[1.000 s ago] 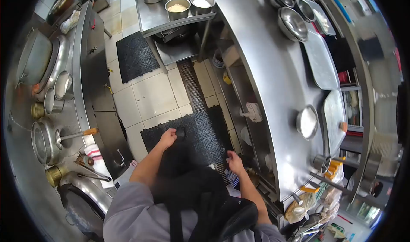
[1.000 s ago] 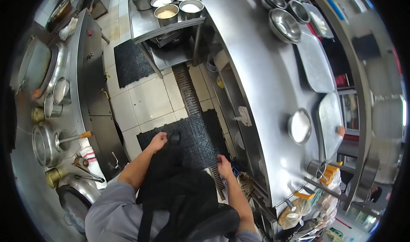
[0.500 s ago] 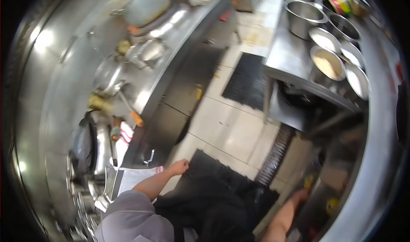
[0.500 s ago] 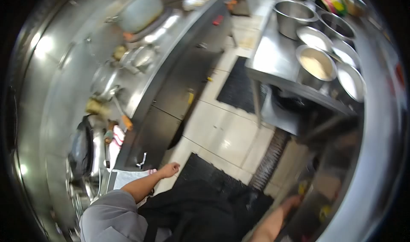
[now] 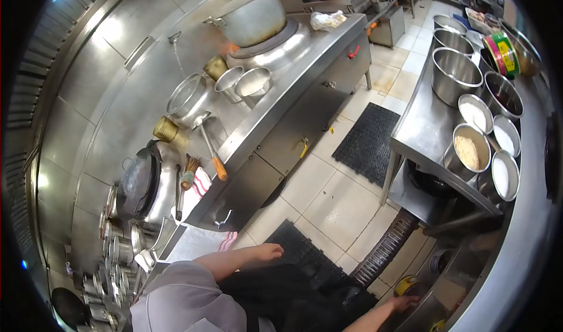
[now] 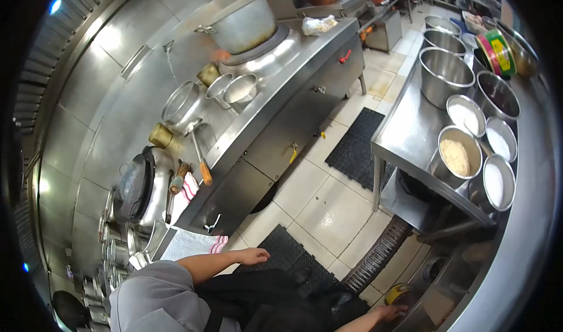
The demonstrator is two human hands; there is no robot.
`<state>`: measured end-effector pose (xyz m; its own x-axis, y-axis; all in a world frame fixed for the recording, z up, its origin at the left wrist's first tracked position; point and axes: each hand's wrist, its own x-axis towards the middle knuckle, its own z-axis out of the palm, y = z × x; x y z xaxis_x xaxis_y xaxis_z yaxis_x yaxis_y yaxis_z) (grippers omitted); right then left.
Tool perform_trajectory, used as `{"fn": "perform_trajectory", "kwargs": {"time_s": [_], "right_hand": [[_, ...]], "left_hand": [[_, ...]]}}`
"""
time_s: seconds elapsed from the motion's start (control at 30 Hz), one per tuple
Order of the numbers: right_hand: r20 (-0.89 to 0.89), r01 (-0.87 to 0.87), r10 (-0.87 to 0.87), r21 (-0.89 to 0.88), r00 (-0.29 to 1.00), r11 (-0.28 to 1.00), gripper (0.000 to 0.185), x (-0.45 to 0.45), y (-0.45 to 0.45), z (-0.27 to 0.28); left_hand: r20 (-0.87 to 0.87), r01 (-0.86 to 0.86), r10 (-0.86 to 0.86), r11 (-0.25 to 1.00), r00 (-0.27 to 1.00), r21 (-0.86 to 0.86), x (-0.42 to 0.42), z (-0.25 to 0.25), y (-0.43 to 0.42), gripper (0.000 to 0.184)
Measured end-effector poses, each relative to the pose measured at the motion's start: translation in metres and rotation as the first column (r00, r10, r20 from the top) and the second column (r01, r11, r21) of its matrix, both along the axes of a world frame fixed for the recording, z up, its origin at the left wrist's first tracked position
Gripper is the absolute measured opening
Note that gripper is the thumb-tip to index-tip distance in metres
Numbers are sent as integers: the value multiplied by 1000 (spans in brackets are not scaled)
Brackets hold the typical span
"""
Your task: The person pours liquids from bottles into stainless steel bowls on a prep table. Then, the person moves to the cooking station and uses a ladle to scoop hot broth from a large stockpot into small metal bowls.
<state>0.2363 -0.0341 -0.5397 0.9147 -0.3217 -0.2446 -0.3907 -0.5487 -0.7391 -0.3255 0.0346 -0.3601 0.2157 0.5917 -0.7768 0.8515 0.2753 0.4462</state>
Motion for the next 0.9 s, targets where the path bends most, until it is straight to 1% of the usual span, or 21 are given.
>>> {"fn": "perform_trajectory", "kwargs": {"time_s": [0.07, 0.1, 0.13, 0.17, 0.27, 0.37, 0.4, 0.43, 0.47, 0.5, 0.57, 0.6, 0.63, 0.67, 0.7, 0.73, 0.77, 0.83, 0.9], "right_hand": [[-258, 114, -60, 200, 964, 973, 67, 14, -13, -30], [-388, 185, -69, 271, 919, 945, 69, 22, -21, -43], [-427, 222, -73, 309, 901, 925, 69, 26, -23, -44], [-423, 234, -73, 341, 903, 910, 70, 27, -22, -47], [-414, 261, -73, 418, 907, 870, 71, 30, -25, -52], [-395, 291, -79, 515, 915, 806, 72, 33, -32, -61], [-387, 282, -70, 525, 920, 803, 72, 32, -36, -64], [-373, 226, -35, 480, 927, 847, 70, 26, -34, -47], [-362, 169, -2, 431, 932, 886, 68, 17, -28, -19], [-356, 118, 24, 372, 934, 921, 66, 11, -32, 0], [-275, 15, 54, 240, 960, 971, 56, 22, -56, -41], [-35, -278, 278, -259, 960, 925, 58, 18, -63, -40], [111, -155, 405, -808, 908, 568, 60, 15, -70, -39], [-70, -281, 276, -392, 959, 876, 61, 18, -82, -56], [-19, -246, 248, -214, 969, 945, 61, 15, -83, -50], [29, -219, 219, -25, 975, 975, 61, 9, -81, -46], [110, -242, 248, -66, 963, 968, 57, 11, -87, -49], [265, -296, 326, -146, 907, 944, 50, 34, -103, -87], [290, -313, 322, -78, 901, 946, 51, 42, -112, -97]], "left_hand": [[16, -78, 78, 997, 997, -15, 10, 17, 8, 40], [24, -105, 105, 994, 994, -9, 10, 20, 9, 41], [33, -130, 130, 991, 991, -6, 11, 21, 8, 41], [7, -86, 86, 996, 996, 28, 11, 23, 5, 41], [-31, -68, 68, 998, 997, -17, 7, 10, -8, 40], [-40, 24, -23, 999, 999, 42, 6, 4, -23, 39], [-50, 15, -14, 1000, 999, 23, 8, 4, -24, 39], [-64, 9, -9, 1000, 998, -5, 11, 12, -25, 38], [-79, 7, -11, 999, 997, -40, 13, 18, -28, 38], [-86, 4, -7, 999, 996, -40, 11, 17, -31, 38], [-90, 19, -23, 999, 996, -47, 7, 14, -32, 38], [-96, 22, -28, 998, 995, -56, 7, 14, -32, 38], [-95, 30, -36, 997, 995, -65, 6, 14, -30, 38], [-97, 34, -40, 997, 995, -63, 7, 13, -22, 38], [-109, -21, 10, 995, 994, -102, 16, 24, -14, 38], [-98, -2, -7, 996, 995, -93, 18, 26, -10, 38], [-90, 12, -19, 997, 996, -77, 19, 27, -4, 38], [-75, 20, -24, 999, 997, -47, 20, 27, 7, 38], [-68, 20, -21, 1000, 997, -23, 21, 26, 17, 38]]}}
